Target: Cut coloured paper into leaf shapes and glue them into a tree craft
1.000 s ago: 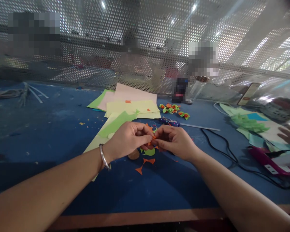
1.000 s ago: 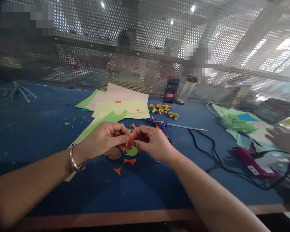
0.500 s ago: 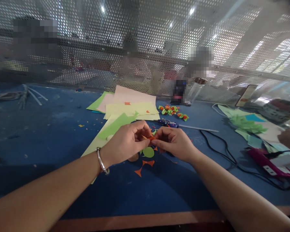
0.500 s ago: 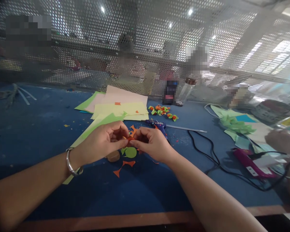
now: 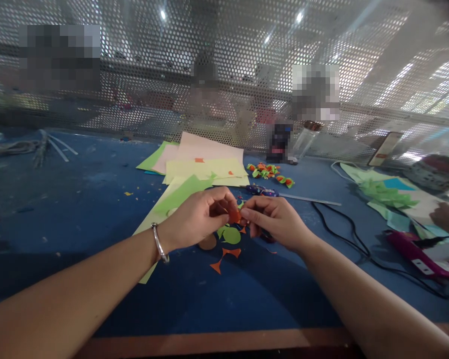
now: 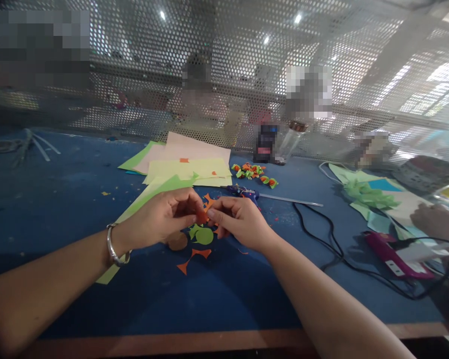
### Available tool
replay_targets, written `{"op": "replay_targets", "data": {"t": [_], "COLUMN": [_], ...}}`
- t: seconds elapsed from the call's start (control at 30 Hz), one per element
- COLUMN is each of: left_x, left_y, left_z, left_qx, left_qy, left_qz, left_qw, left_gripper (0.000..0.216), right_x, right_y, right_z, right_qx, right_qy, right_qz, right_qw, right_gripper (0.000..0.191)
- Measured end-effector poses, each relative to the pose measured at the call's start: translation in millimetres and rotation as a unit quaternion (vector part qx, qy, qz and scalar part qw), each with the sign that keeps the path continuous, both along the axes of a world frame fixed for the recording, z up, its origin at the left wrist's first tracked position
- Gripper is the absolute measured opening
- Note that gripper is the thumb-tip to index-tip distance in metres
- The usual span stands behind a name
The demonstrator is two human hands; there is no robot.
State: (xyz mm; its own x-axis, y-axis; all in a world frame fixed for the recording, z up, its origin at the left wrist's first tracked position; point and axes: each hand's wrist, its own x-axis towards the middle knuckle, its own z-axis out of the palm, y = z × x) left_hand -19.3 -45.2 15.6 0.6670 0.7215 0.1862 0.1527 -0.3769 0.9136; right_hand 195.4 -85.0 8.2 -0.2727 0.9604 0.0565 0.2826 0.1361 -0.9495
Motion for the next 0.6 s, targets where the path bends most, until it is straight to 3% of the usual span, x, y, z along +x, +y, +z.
{"op": "replay_targets", "data": {"t": [0.37,0.6], "left_x": [0.8,0.9], "left_y": [-6.1,-3.6], "left_z": [4.5,2.4], "left_qx": [0.095,0.079], "left_qy": [0.055,0.062], "left_qz": [0.011,0.022], "left_qw": [0.994,0.995], "left_gripper": [0.01,0.008], "right_x": [2.4,0.6], "right_y": [2.1,1.3], "right_z": [-2.7,-3.0], "right_qx": [-0.004,0.005], "right_qy": [-0.002,-0.008], "right_qz": [0.0,0.003], "right_qw": [1.0,1.0], "right_gripper": [0.03,0.031]}}
